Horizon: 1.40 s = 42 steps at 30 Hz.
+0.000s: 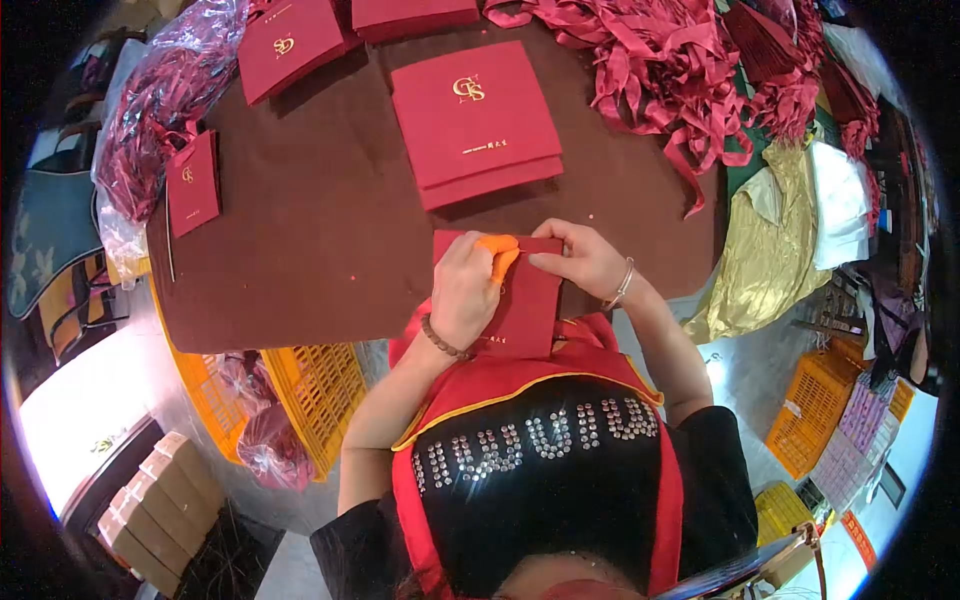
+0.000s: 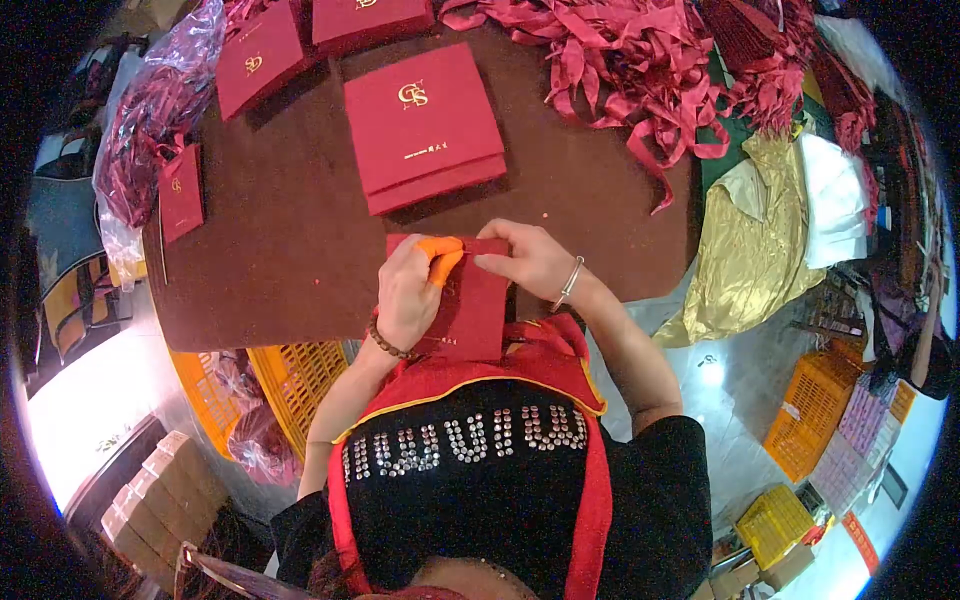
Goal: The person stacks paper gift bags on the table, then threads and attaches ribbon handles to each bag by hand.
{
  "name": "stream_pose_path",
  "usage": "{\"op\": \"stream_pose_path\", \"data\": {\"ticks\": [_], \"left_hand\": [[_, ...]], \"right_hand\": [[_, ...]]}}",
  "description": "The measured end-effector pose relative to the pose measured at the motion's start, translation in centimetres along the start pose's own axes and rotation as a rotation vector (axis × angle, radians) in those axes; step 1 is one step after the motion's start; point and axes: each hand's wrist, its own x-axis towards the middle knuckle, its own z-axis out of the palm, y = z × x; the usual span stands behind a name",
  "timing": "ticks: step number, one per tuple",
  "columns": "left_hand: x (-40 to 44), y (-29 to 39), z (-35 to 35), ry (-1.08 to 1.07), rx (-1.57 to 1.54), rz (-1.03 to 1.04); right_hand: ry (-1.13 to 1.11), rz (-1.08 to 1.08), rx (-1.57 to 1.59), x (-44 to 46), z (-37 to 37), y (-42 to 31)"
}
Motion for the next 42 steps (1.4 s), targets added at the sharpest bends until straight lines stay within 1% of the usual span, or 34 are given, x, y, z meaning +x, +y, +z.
{"op": "stream_pose_path", "data": {"ticks": [4,6,10,12,13,15,19,22,24,26,27,28,30,32,34,35,37,38,40,41,42], "left_hand": [[-0.3,0.1,0.2,0.019,0.013,0.008],[-0.3,0.5,0.4,0.046,0.084,0.033],[-0.8,0.6,1.0,0.069,0.140,0.080],[-1.0,0.8,1.2,0.084,0.238,0.151],[-0.9,1.1,1.2,0.119,0.254,0.161],[-0.9,1.1,1.4,0.123,0.260,0.169],[-0.9,0.7,2.2,0.141,0.227,0.168],[-0.6,0.5,2.3,0.108,0.231,0.134],[-0.4,0.8,2.0,0.083,0.235,0.135],[-0.3,0.9,2.2,0.046,0.240,0.139],[-0.1,0.9,2.7,0.053,0.231,0.183],[-0.2,0.6,2.3,0.058,0.245,0.218],[-0.1,1.0,2.1,0.030,0.279,0.198],[-0.1,0.5,2.5,0.044,0.260,0.221],[-0.2,0.3,2.4,0.017,0.268,0.217],[-0.3,0.1,2.6,0.015,0.268,0.217],[-0.2,-0.4,2.6,0.077,0.149,0.188],[-0.1,-0.6,2.5,0.078,0.151,0.186],[0.3,-0.5,2.1,0.131,-0.001,0.074],[0.3,-0.6,2.3,0.177,-0.029,0.056],[0.3,-0.6,2.3,0.175,-0.031,0.056]], "right_hand": [[0.013,-0.010,-0.035,-0.1,0.1,0.2],[0.027,-0.020,-0.127,-0.1,0.1,0.3],[0.076,-0.029,-0.176,-0.5,0.4,-1.3],[0.119,0.025,-0.317,-0.8,0.6,-2.5],[0.118,0.022,-0.319,-0.8,0.7,-2.3],[0.160,0.013,-0.160,-0.8,0.9,-1.7],[0.171,0.004,-0.146,-0.8,1.0,-1.6],[0.184,0.056,-0.157,-0.8,0.9,-1.7],[0.210,0.040,-0.178,-0.8,0.8,-1.3],[0.179,-0.069,-0.340,-0.8,0.2,-0.9],[0.146,-0.011,-0.198,-1.0,0.4,-1.8],[0.137,-0.019,-0.189,-0.9,0.4,-1.6],[0.146,-0.056,-0.228,-0.7,0.3,-1.0],[0.135,-0.047,-0.255,-0.6,0.0,-0.9],[0.122,-0.148,-0.245,-0.4,-0.1,-0.3],[0.122,-0.148,-0.244,-0.5,-0.2,-0.3],[0.084,0.009,-0.067,-0.5,-0.2,-0.6],[0.081,0.008,-0.067,-0.4,-0.2,-0.5],[0.048,0.084,0.134,-0.2,-0.2,-0.1],[0.051,0.086,0.134,-0.2,-0.1,-0.1],[0.068,0.100,0.218,-0.1,0.0,0.0]]}}
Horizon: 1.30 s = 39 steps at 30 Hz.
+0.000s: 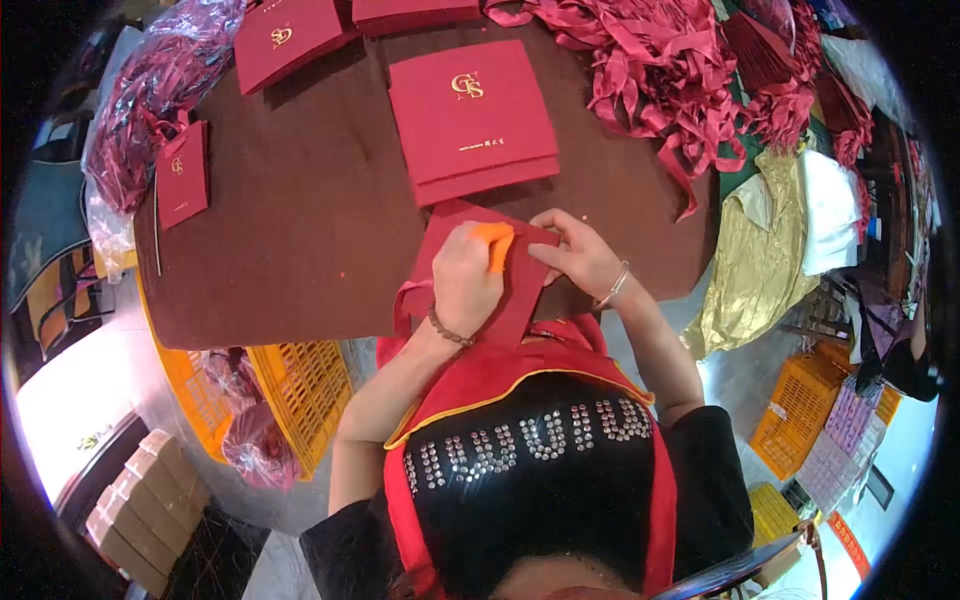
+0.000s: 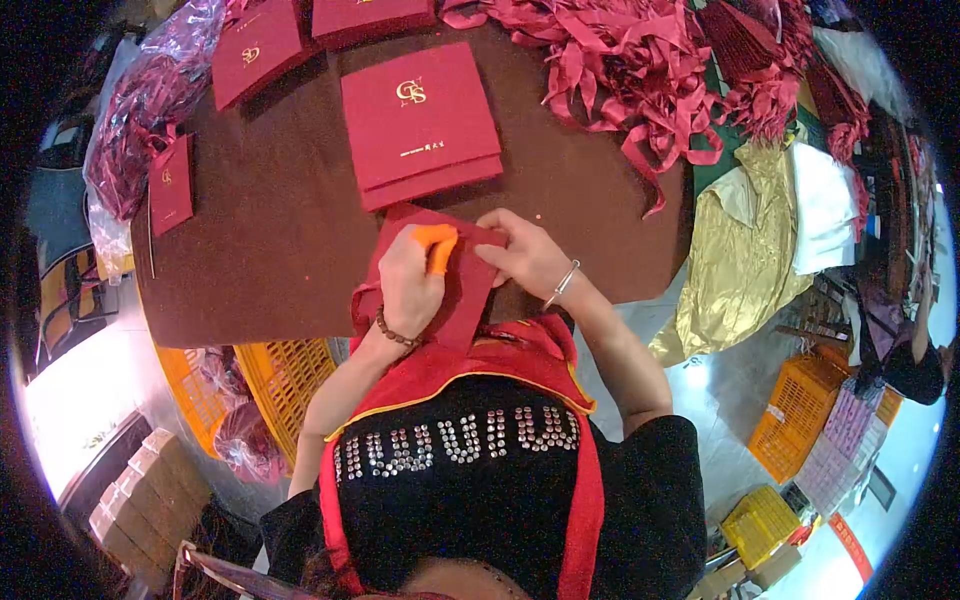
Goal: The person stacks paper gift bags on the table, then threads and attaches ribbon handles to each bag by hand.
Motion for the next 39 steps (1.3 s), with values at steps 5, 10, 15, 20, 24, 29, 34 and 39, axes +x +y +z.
{"op": "stream_pose_path", "data": {"ticks": [5,10,15,20,24,29,34,39], "left_hand": [[0.3,-0.1,-0.7,-0.023,-0.051,-0.185],[0.2,-0.1,-0.4,-0.079,-0.026,-0.142],[-0.1,-0.2,0.0,-0.081,0.026,-0.065],[-0.3,-0.3,0.0,-0.094,0.086,-0.011],[-0.4,0.5,0.0,-0.124,0.210,0.047],[-0.2,1.4,0.0,-0.136,0.300,0.077],[0.1,1.5,-0.1,-0.164,0.299,0.101],[0.6,1.1,-1.4,-0.236,0.212,0.093]], "right_hand": [[0.023,0.044,0.094,0.3,-0.1,0.4],[0.089,0.044,0.098,0.2,0.2,0.2],[0.074,0.021,-0.014,0.2,0.2,0.2],[0.074,0.043,-0.030,0.2,0.4,0.0],[0.103,-0.035,-0.045,0.3,0.3,0.7],[0.064,-0.028,-0.071,0.0,0.3,0.1],[0.087,-0.126,-0.221,-0.1,1.0,-0.9],[0.110,-0.105,-0.195,0.0,0.6,-0.5]]}}
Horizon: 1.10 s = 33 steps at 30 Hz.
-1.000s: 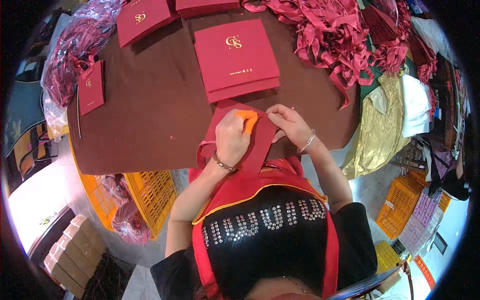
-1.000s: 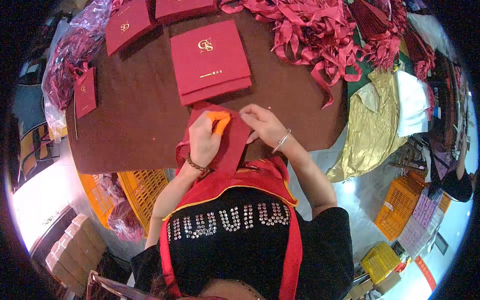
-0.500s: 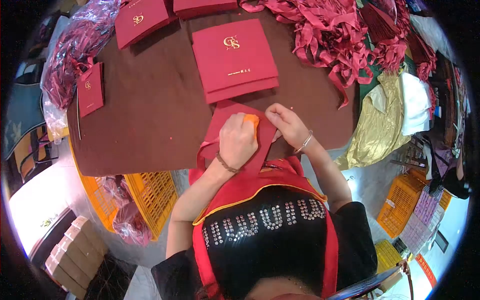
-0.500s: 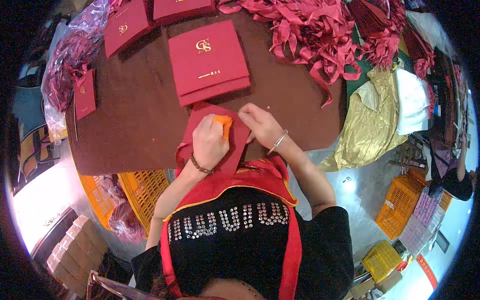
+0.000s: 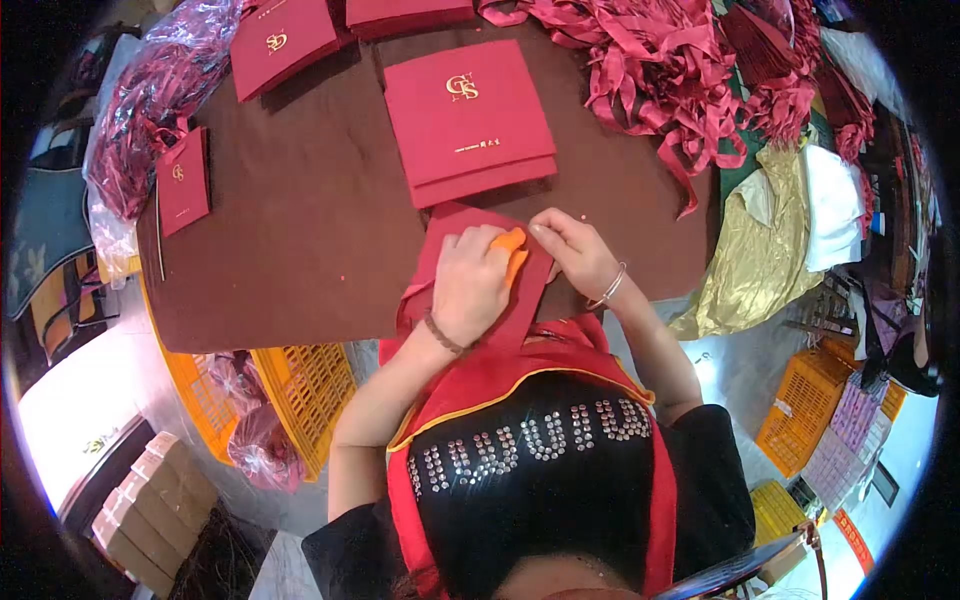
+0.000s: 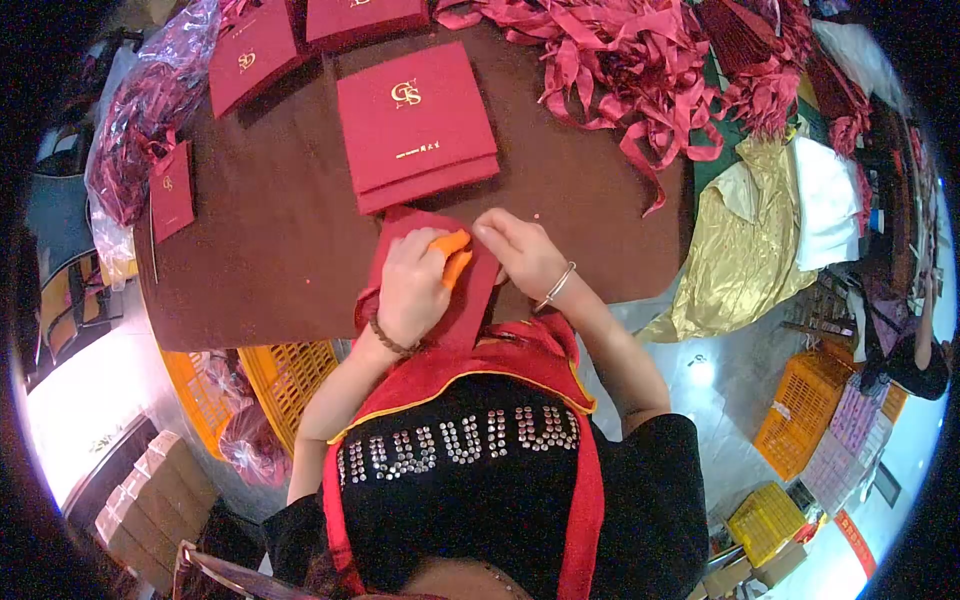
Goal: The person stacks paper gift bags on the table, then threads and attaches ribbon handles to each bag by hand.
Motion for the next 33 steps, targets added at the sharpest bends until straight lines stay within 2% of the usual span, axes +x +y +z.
{"op": "stream_pose_path", "data": {"ticks": [3,5,6,9,16,19,21,23,24,26,27,29,30,33], "left_hand": [[0.7,-1.1,-1.0,-0.048,-0.025,0.084],[1.5,-1.0,-1.7,0.037,-0.040,0.090],[1.9,-0.9,-2.3,-0.039,0.062,0.068],[2.2,-1.3,-2.8,-0.139,0.094,0.109],[2.2,-1.2,-2.4,-0.127,0.056,0.079],[2.1,-1.4,-3.0,-0.139,0.027,0.067],[2.1,-1.4,-3.4,-0.120,0.029,0.077],[2.4,-1.1,-4.3,-0.223,-0.057,0.017],[2.5,-1.7,-4.6,-0.220,-0.054,0.017],[3.0,-3.2,-5.0,-0.409,-0.295,-0.206],[3.3,-3.5,-5.1,-0.405,-0.292,-0.208],[4.0,-3.8,-5.3,-0.631,-0.144,-0.053],[4.3,-4.0,-5.4,-0.624,-0.140,-0.058],[5.3,-4.7,-5.2,-0.790,-0.512,-0.192]], "right_hand": [[-0.001,-0.047,-0.059,0.1,-0.1,0.2],[0.005,-0.096,-0.102,0.0,-0.4,0.1],[-0.011,-0.097,-0.112,-0.1,-0.5,-0.1],[-0.042,-0.087,-0.119,-0.4,-0.7,-1.0],[-0.108,-0.041,-0.106,-0.9,-0.6,-2.3],[-0.153,-0.144,-0.140,-1.6,-0.7,-2.1],[-0.199,-0.096,-0.175,-2.0,-0.6,-2.4],[-0.090,-0.242,-0.130,-2.0,0.1,-2.1],[-0.092,-0.246,-0.131,-1.9,0.2,-2.1],[0.008,-0.438,-0.342,-1.7,0.3,-2.1],[0.005,-0.442,-0.342,-1.7,0.5,-2.2],[-0.051,-0.391,-0.371,-1.8,0.7,-2.5],[-0.058,-0.398,-0.373,-1.8,0.8,-2.6],[-0.029,-0.362,-0.345,-2.0,0.9,-2.6]]}}
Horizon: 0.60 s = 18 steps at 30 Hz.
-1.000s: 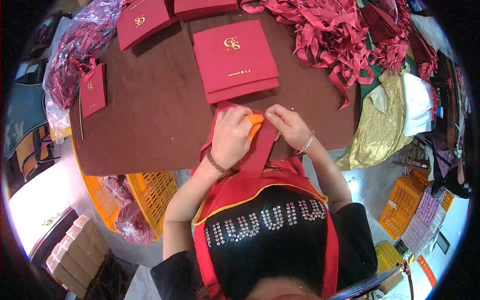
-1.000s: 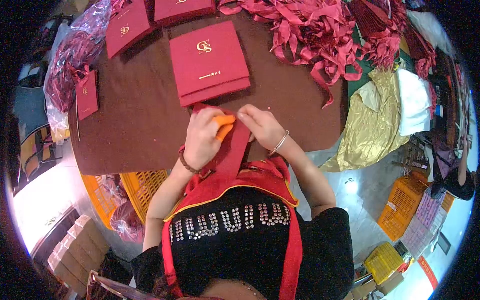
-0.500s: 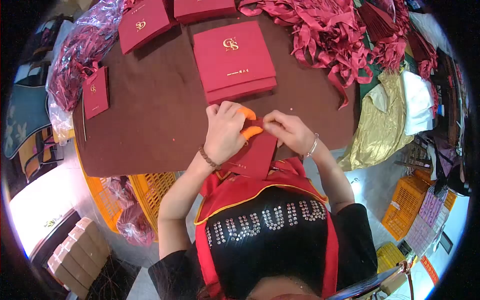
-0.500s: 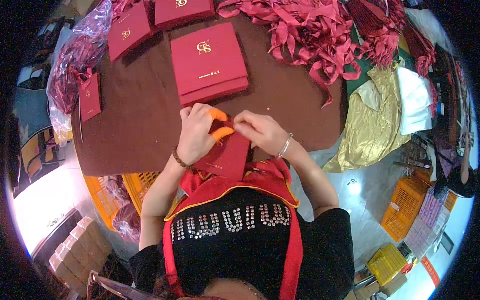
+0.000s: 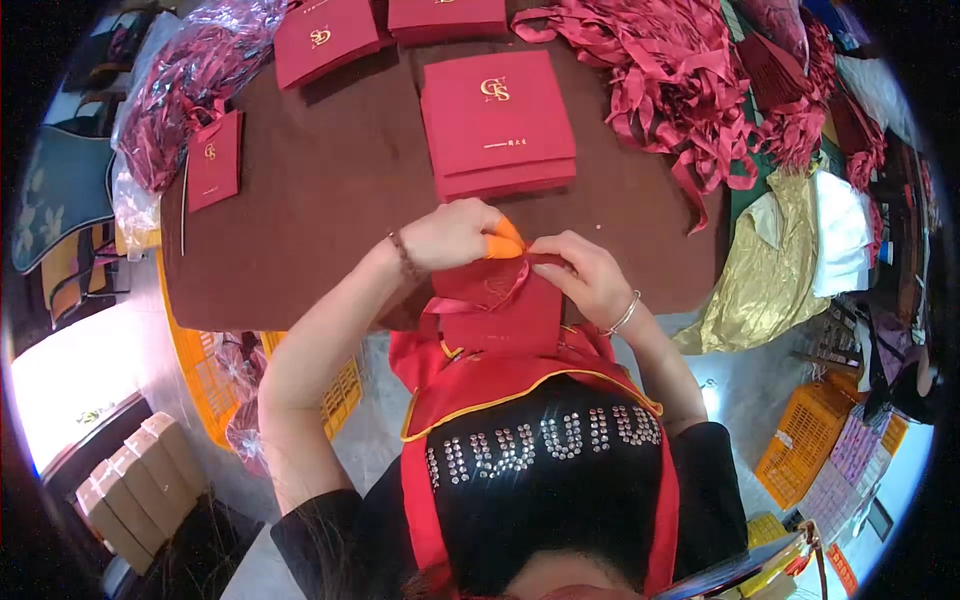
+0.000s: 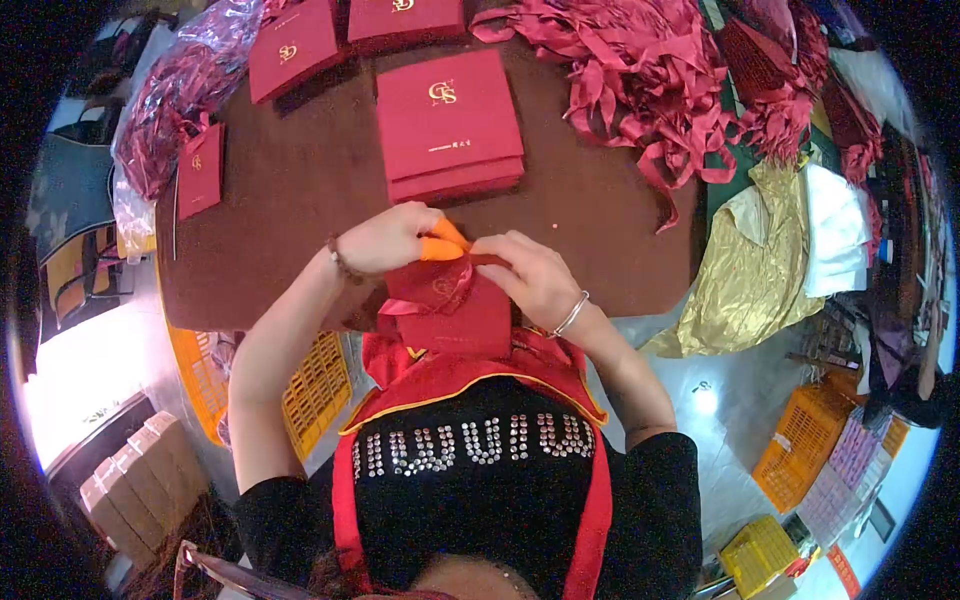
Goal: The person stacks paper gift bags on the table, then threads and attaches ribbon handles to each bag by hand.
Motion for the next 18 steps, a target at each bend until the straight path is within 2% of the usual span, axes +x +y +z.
{"op": "stream_pose_path", "data": {"ticks": [1,5,7,12,14,15,17,18], "left_hand": [[0.3,0.0,0.0,-0.027,-0.091,-0.106],[0.5,1.4,-0.1,-0.020,-0.010,-0.207],[0.4,2.6,-0.2,-0.071,0.336,-0.269],[0.2,2.4,0.0,-0.138,0.222,-0.303],[0.3,2.2,0.1,-0.129,0.168,-0.287],[0.6,1.3,0.5,-0.121,0.098,-0.283],[1.2,0.2,1.0,-0.112,0.033,-0.274],[1.3,0.0,1.2,-0.112,-0.064,-0.307]], "right_hand": [[0.037,-0.007,-0.016,-0.1,0.2,0.1],[0.043,0.050,-0.012,-0.5,0.3,-0.3],[0.054,0.024,-0.025,-0.6,0.6,-0.2],[0.036,-0.037,-0.049,-0.9,0.9,0.1],[0.117,-0.191,-0.117,-0.9,1.2,0.5],[0.118,-0.193,-0.117,-1.0,1.3,0.2],[0.108,0.144,0.018,-1.5,1.2,-0.9],[0.110,0.141,0.015,-1.5,1.2,-0.9]]}}
